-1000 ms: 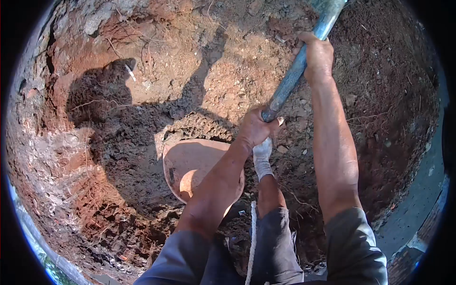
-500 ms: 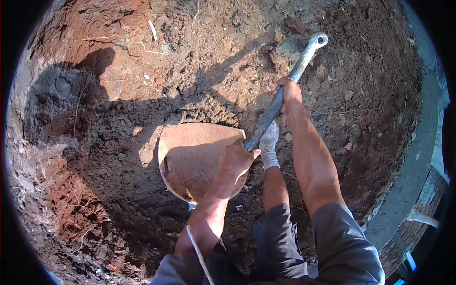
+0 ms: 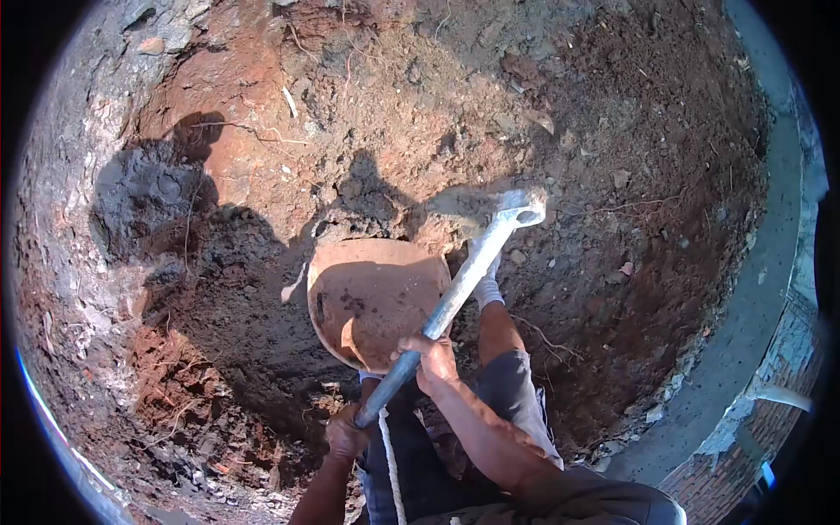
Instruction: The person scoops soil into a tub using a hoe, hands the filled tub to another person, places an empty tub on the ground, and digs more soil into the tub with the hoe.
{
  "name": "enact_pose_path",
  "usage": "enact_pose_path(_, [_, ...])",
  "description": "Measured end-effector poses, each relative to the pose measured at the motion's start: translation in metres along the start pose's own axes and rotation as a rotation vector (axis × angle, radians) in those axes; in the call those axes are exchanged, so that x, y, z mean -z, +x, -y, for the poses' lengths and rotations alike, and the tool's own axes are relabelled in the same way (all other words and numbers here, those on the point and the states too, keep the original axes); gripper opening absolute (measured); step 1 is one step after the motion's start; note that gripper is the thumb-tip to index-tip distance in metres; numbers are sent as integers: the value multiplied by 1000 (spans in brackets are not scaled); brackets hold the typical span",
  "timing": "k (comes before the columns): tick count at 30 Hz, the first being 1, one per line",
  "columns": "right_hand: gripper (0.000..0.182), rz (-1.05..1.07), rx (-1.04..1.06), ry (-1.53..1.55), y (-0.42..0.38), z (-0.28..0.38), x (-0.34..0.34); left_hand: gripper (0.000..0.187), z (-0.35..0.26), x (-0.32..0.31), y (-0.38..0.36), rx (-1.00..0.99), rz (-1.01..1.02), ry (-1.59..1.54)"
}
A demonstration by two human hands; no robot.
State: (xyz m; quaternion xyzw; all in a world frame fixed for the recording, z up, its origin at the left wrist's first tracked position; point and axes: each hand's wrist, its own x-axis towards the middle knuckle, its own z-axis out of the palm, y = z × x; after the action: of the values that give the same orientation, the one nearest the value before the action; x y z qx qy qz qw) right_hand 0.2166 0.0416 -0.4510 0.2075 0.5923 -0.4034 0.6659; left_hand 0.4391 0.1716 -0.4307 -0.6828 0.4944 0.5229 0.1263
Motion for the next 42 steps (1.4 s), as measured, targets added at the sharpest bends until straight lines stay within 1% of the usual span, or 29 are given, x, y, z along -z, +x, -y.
enact_pose_path(1, [14, -2, 145, 0, 8, 24, 4, 31, -45, 2, 14, -90, -32, -54])
enact_pose_path(2, [14, -43, 208, -47, 6, 64, 0, 33, -60, -25, 34, -259, -121, -277])
enact_pose_path(3, [14, -16, 294, -47, -1, 108, -6, 34, -111, -18, 48, -336, -125, -290])
enact_pose_path(4, [15, -80, 454, -81, -18, 154, -20, 46, -151, -17, 64, -339, 24, -307])
enact_pose_path(5, [15, -13, 634, -50, -26, 193, -23, 47, -201, -7, 74, -379, 75, -351])
enact_pose_path(7, [17, 73, 888, -195, -53, 273, -30, 50, -284, 2, 102, -444, 229, -429])
enact_pose_path(9, [14, 101, 1033, -288, -73, 345, -42, 52, -349, -9, 143, -729, 128, -439])
enact_pose_path(11, [12, 69, 1167, -320, -65, 399, -54, 46, -414, 9, 179, -732, 138, -380])
enact_pose_path(13, [12, 61, 1245, -308, -25, 439, -62, 43, -443, 18, 219, -723, 153, -441])
enact_pose_path(15, [14, -21, 1236, -331, 33, 436, -55, 41, -431, 5, 254, -686, 133, -579])
enact_pose_path(16, [17, -75, 1209, -359, 69, 413, -54, 40, -403, -14, 272, -654, 66, -528])
enact_pose_path(17, [16, -143, 1011, -394, 112, 379, -39, 39, -359, -40, 288, -616, -7, -469])
enact_pose_path(18, [12, -254, 828, -414, 163, 332, -21, 42, -308, -64, 292, -428, 80, -396])
enact_pose_path(19, [9, -287, 569, -454, 213, 278, 2, 40, -246, -97, 282, -164, 215, -426])
enact_pose_path(20, [11, -295, 389, -448, 252, 224, 23, 40, -211, -110, 247, -428, 30, -639])
enact_pose_path(21, [13, -302, 364, -405, 250, 221, 15, 41, -189, -111, 258, -24, 393, -907])
enact_pose_path(22, [13, -292, 299, -399, 253, 237, 17, 42, -225, -90, 246, 32, 257, -399])
enact_pose_path(23, [13, -250, 258, -419, 248, 262, 5, 38, -262, -67, 242, 25, 222, -359])
enact_pose_path(24, [13, -250, 157, -439, 230, 267, 8, 34, -277, -56, 219, 71, 238, -312])
enact_pose_path(25, [15, -231, 159, -491, 234, 279, 4, 37, -285, -53, 219, -38, 187, -300])
enact_pose_path(26, [15, -220, 174, -513, 240, 299, -6, 37, -296, -46, 226, -58, 169, -353])
enact_pose_path(28, [16, -234, 122, -538, 240, 300, -3, 36, -301, -36, 209, -29, 186, -432])
enact_pose_path(30, [15, -289, 110, -534, 242, 303, -7, 33, -308, -27, 210, -9, 269, -462])
enact_pose_path(33, [15, -315, 171, -550, 235, 283, -5, 29, -281, -47, 222, -9, 384, -587])
enact_pose_path(36, [13, -371, 275, -557, 242, 251, 2, 31, -241, -69, 229, -83, 265, -550])
enact_pose_path(37, [9, -400, 307, -582, 240, 248, -2, 28, -242, -61, 227, -47, 284, -516])
enact_pose_path(40, [10, -319, 272, -499, 244, 251, 9, 30, -246, -51, 217, -64, 181, -393])
enact_pose_path(41, [12, -370, 337, -535, 226, 243, -2, 39, -238, -49, 210, -110, 133, -330])
enact_pose_path(42, [9, -338, 330, -478, 208, 231, -9, 43, -219, -52, 201, -111, 171, -378])
